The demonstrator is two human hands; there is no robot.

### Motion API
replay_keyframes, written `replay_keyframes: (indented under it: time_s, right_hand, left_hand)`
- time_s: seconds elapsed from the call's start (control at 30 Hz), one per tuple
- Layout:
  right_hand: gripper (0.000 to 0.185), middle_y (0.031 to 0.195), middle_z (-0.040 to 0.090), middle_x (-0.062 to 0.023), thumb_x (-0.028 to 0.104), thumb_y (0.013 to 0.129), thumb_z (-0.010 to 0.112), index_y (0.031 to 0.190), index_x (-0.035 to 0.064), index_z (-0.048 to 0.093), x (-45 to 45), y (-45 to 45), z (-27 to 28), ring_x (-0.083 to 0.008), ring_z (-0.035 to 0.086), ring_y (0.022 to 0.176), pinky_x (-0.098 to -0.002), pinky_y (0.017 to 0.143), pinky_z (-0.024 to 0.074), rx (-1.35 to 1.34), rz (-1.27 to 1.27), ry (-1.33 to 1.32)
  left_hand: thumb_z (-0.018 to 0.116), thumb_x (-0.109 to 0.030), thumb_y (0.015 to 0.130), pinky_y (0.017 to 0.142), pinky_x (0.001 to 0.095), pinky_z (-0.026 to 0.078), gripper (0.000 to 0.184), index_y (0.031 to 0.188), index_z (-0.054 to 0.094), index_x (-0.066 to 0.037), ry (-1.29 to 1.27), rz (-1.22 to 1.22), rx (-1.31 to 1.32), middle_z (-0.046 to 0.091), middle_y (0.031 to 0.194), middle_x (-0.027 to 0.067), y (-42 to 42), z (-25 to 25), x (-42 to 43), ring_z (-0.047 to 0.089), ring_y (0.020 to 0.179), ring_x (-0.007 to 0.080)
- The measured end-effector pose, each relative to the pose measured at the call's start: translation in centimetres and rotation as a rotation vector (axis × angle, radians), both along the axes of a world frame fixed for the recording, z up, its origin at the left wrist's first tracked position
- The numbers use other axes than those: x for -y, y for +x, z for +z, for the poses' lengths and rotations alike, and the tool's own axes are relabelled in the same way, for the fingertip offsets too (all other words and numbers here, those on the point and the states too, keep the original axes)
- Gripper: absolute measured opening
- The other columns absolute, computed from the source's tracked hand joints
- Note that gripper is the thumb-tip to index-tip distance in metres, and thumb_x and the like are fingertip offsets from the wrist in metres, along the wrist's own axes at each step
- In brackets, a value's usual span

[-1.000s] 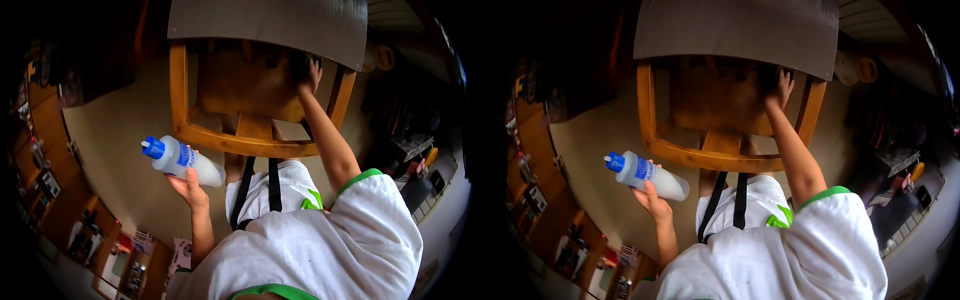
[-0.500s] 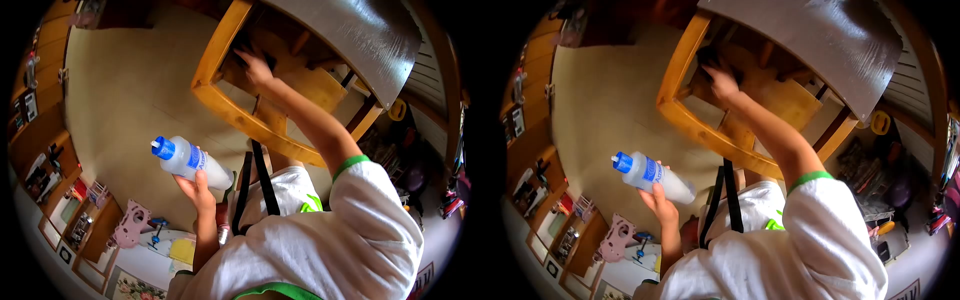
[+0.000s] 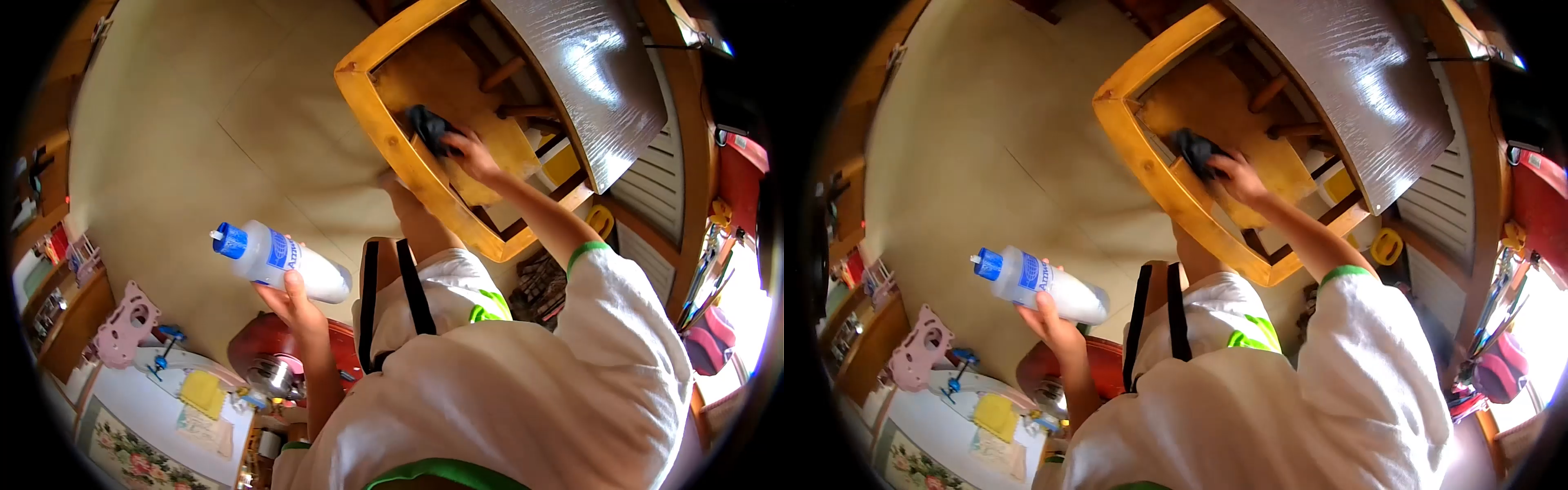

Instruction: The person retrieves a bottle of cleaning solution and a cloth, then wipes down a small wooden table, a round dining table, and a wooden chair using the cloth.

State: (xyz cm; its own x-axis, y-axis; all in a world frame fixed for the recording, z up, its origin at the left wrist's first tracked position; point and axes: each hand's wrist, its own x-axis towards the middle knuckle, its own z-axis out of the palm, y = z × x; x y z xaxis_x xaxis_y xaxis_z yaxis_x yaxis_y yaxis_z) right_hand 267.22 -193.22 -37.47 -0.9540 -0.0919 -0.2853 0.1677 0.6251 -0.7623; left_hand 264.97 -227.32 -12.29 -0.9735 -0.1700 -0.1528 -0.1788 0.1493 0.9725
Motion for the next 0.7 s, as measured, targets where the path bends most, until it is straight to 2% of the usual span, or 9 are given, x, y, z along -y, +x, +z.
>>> replay_keyframes:
  time_s: [0.13,0.2,0.27,0.33,0.4,0.47,0.6,0.67,0.7]
  right_hand:
    - [0.04,0.142,0.049,-0.0007,0.015,0.081,0.069,0.121,0.0166,0.064,-0.8,5.0,1.4,-0.0317,0.038,0.131,-0.041,0.111,0.0252,0.078,-0.022,0.121]
    - [0.039,0.14,0.051,-0.0012,0.014,0.079,0.071,0.118,0.0191,0.066,-2.8,5.3,2.1,-0.0286,0.04,0.13,-0.042,0.105,0.0336,0.167,0.252,0.27]
    - [0.041,0.134,0.056,-0.0012,0.01,0.076,0.07,0.116,0.0195,0.067,-3.8,4.8,4.5,-0.028,0.043,0.127,-0.0407,0.107,0.0307,0.284,0.422,0.297]
    - [0.042,0.122,0.063,-0.0063,0.012,0.074,0.067,0.115,0.0208,0.068,-5.4,3.9,3.9,-0.0284,0.054,0.116,-0.0385,0.103,0.0361,0.648,0.727,0.233]
    - [0.04,0.111,0.067,-0.0134,0.017,0.073,0.065,0.113,0.0185,0.069,-8.6,2.9,3.4,-0.032,0.06,0.103,-0.0399,0.094,0.0439,0.437,0.846,0.633]
    - [0.028,0.118,0.065,-0.0091,0.018,0.082,0.06,0.108,0.0143,0.07,-12.3,1.0,0.3,-0.0269,0.057,0.112,-0.0433,0.104,0.0345,0.674,0.862,1.037]
    - [0.035,0.119,0.064,-0.013,0.025,0.086,0.059,0.117,0.0087,0.064,-17.4,0.8,-9.9,-0.0292,0.058,0.111,-0.0444,0.098,0.0413,0.264,-0.029,1.059]
    - [0.044,0.131,0.057,-0.0155,0.027,0.088,0.058,0.127,0.0078,0.058,-20.0,-0.8,-20.0,-0.0363,0.055,0.116,-0.0528,0.092,0.0449,0.379,-0.111,0.635]
    - [0.037,0.119,0.062,-0.0168,0.027,0.086,0.058,0.117,0.0064,0.063,-16.1,0.3,-13.0,-0.0346,0.06,0.106,-0.0482,0.086,0.0485,0.346,-0.164,0.672]
  left_hand:
    - [0.055,-0.034,0.094,0.095,0.0449,0.045,0.069,0.144,0.022,0.0,-0.017,0.097,-0.002,0.048,0.13,0.0242,3.3,0.2,0.3,0.054,0.112,0.0318]
    - [0.054,-0.031,0.094,0.097,0.0452,0.045,0.067,0.144,0.022,0.001,-0.002,0.127,-0.011,0.048,0.131,0.0243,5.1,0.3,0.2,0.054,0.112,0.0319]
    - [0.054,-0.03,0.094,0.097,0.0451,0.044,0.066,0.144,0.022,0.001,-0.006,0.13,-0.05,0.048,0.131,0.0239,7.5,0.2,0.5,0.054,0.112,0.0321]
    - [0.054,-0.029,0.094,0.098,0.045,0.044,0.065,0.144,0.023,0.001,-0.011,0.147,-0.086,0.049,0.131,0.0236,10.5,0.4,0.5,0.054,0.113,0.0323]
    - [0.053,-0.028,0.094,0.097,0.0442,0.043,0.064,0.144,0.024,0.0,-0.019,0.199,-0.108,0.049,0.131,0.0227,13.9,1.3,-0.3,0.054,0.113,0.0321]
    - [0.053,-0.028,0.094,0.097,0.0433,0.043,0.065,0.145,0.023,0.0,-0.031,0.212,-0.076,0.05,0.131,0.0224,17.9,1.8,-0.1,0.054,0.113,0.0317]
    - [0.054,-0.03,0.094,0.096,0.0426,0.043,0.068,0.147,0.021,-0.002,-0.045,0.282,0.025,0.05,0.132,0.0217,24.5,2.0,-0.2,0.054,0.113,0.0306]
    - [0.056,-0.023,0.09,0.101,0.0425,0.039,0.07,0.147,0.02,-0.001,0.001,0.354,0.166,0.045,0.135,0.0195,26.2,2.0,-0.6,0.048,0.121,0.0305]
    - [0.056,-0.023,0.09,0.101,0.0425,0.039,0.07,0.147,0.02,-0.001,0.005,0.344,0.162,0.045,0.135,0.0195,26.5,1.7,-0.8,0.048,0.121,0.0305]
